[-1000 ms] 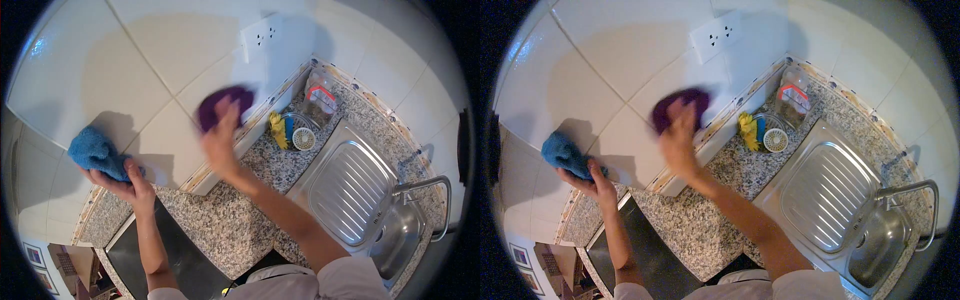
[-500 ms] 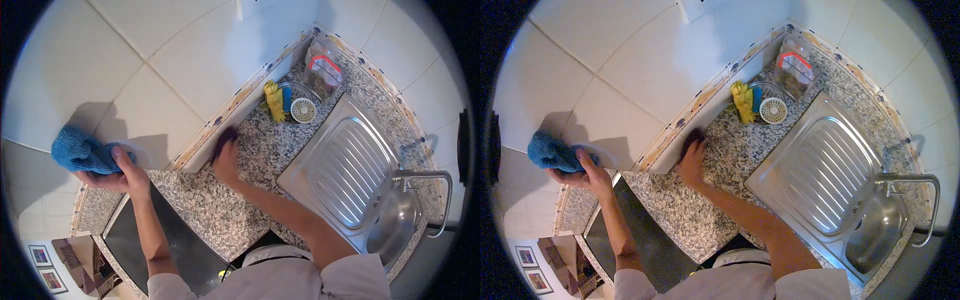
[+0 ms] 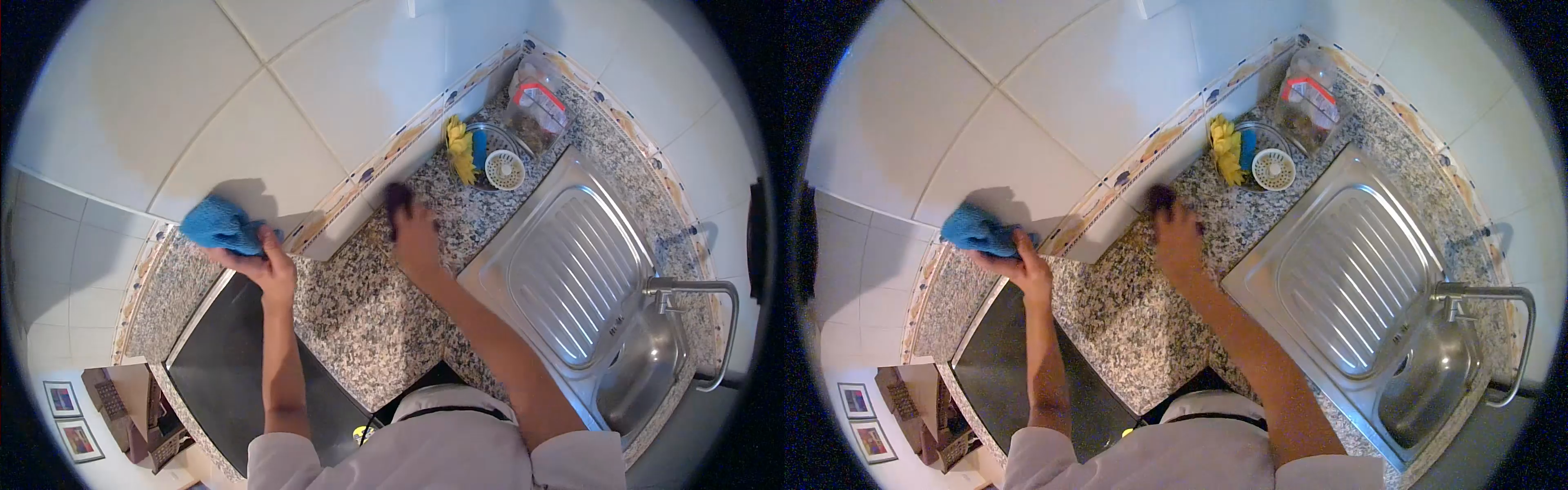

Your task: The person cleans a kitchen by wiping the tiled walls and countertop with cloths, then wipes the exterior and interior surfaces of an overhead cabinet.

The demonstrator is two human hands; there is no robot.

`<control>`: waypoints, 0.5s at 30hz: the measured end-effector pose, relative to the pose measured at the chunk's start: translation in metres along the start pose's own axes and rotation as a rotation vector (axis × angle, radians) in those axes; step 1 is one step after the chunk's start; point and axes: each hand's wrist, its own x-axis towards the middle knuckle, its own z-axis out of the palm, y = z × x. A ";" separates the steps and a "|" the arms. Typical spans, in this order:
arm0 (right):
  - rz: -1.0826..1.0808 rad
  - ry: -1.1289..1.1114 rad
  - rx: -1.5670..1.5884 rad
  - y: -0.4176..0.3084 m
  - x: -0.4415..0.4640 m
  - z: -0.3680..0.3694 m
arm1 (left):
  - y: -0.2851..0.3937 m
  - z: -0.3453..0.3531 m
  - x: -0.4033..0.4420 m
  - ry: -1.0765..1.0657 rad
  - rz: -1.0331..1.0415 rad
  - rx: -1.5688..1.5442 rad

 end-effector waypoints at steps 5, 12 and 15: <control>-0.769 -0.212 0.284 -0.071 -0.078 0.004 | 0.001 -0.006 -0.057 -0.186 -0.059 0.159; -0.377 -0.472 0.226 0.011 -0.057 -0.075 | 0.008 -0.030 -0.136 -0.520 -0.281 0.187; -0.298 -0.766 0.372 0.041 -0.060 -0.117 | 0.029 -0.023 -0.128 -0.597 -0.390 0.231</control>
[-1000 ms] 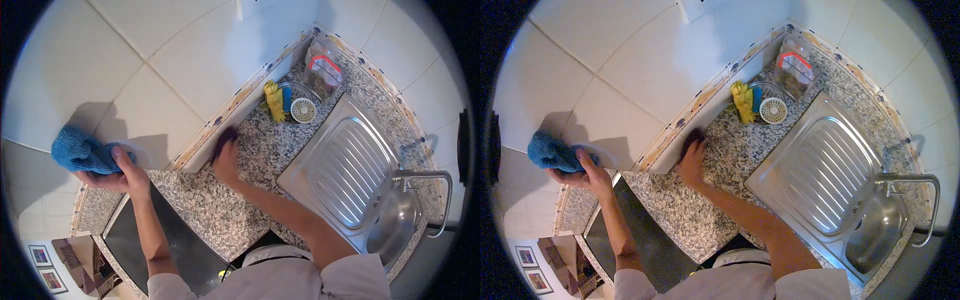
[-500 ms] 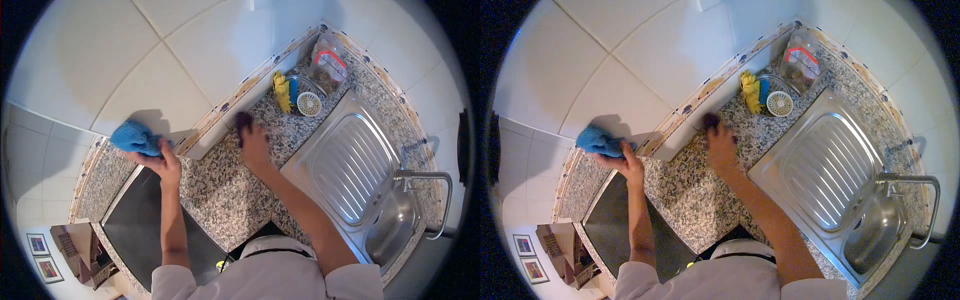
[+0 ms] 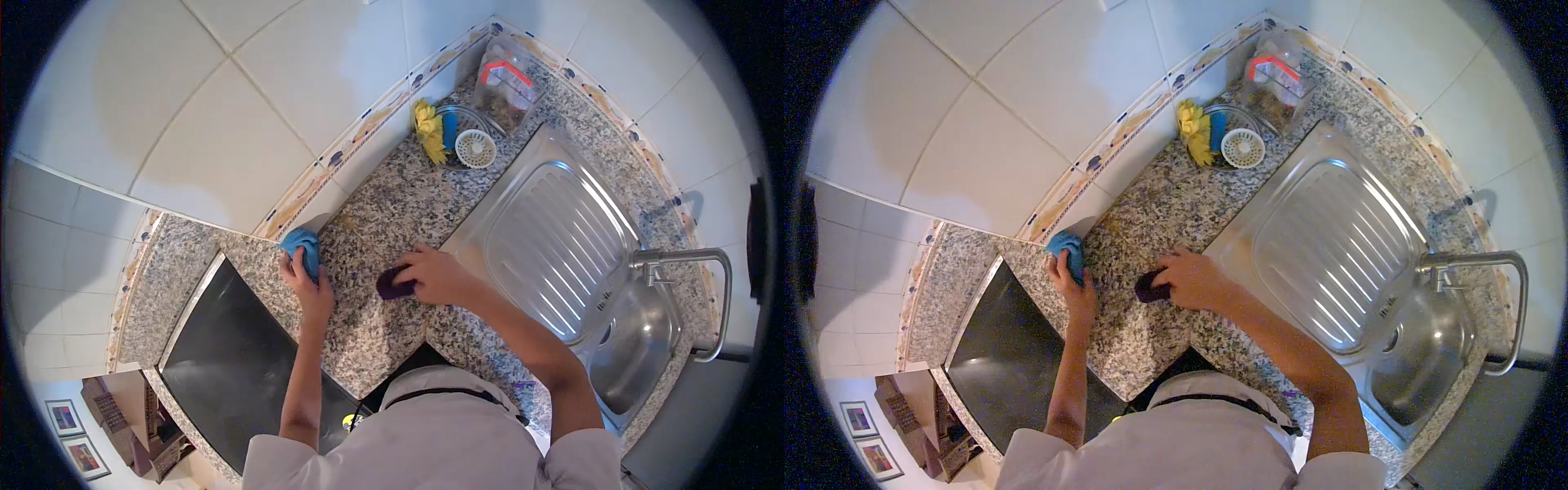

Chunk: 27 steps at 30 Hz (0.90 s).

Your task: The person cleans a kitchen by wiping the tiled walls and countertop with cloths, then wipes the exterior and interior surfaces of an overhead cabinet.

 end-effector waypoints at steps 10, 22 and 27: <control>0.185 0.355 0.177 0.096 0.025 -0.028 | -0.010 0.008 -0.001 -0.036 -0.023 0.009; 0.100 0.335 0.148 0.070 0.030 -0.027 | 0.013 0.018 0.004 0.071 -0.071 0.085; 0.071 0.184 -0.020 0.075 0.018 -0.018 | 0.017 0.016 0.002 0.135 -0.077 -0.021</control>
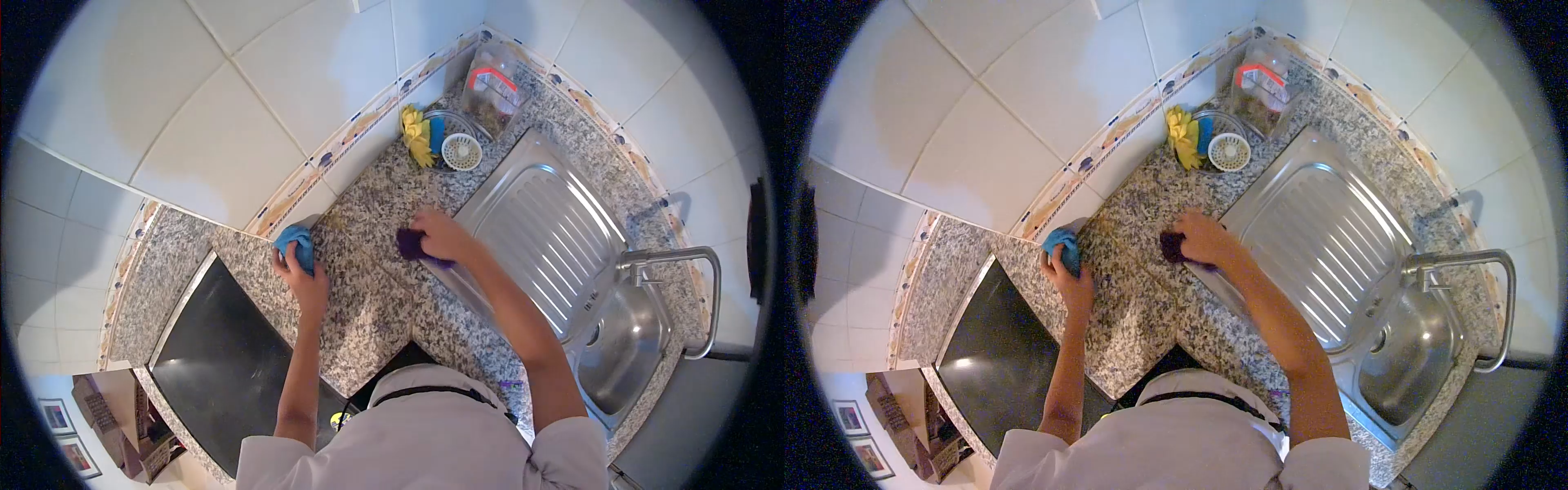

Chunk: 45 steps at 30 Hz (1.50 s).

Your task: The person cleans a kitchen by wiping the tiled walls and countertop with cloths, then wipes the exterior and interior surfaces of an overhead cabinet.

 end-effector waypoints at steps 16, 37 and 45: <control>1.565 0.123 0.041 -0.121 -0.548 0.047 | 0.066 0.104 0.036 -0.277 0.373 0.295; 1.491 0.231 0.087 -0.139 -0.542 0.005 | -0.051 -0.046 0.046 0.094 0.760 0.631; 1.175 0.501 0.401 -0.152 -0.503 -0.079 | -0.016 -0.065 0.073 -0.195 0.756 0.742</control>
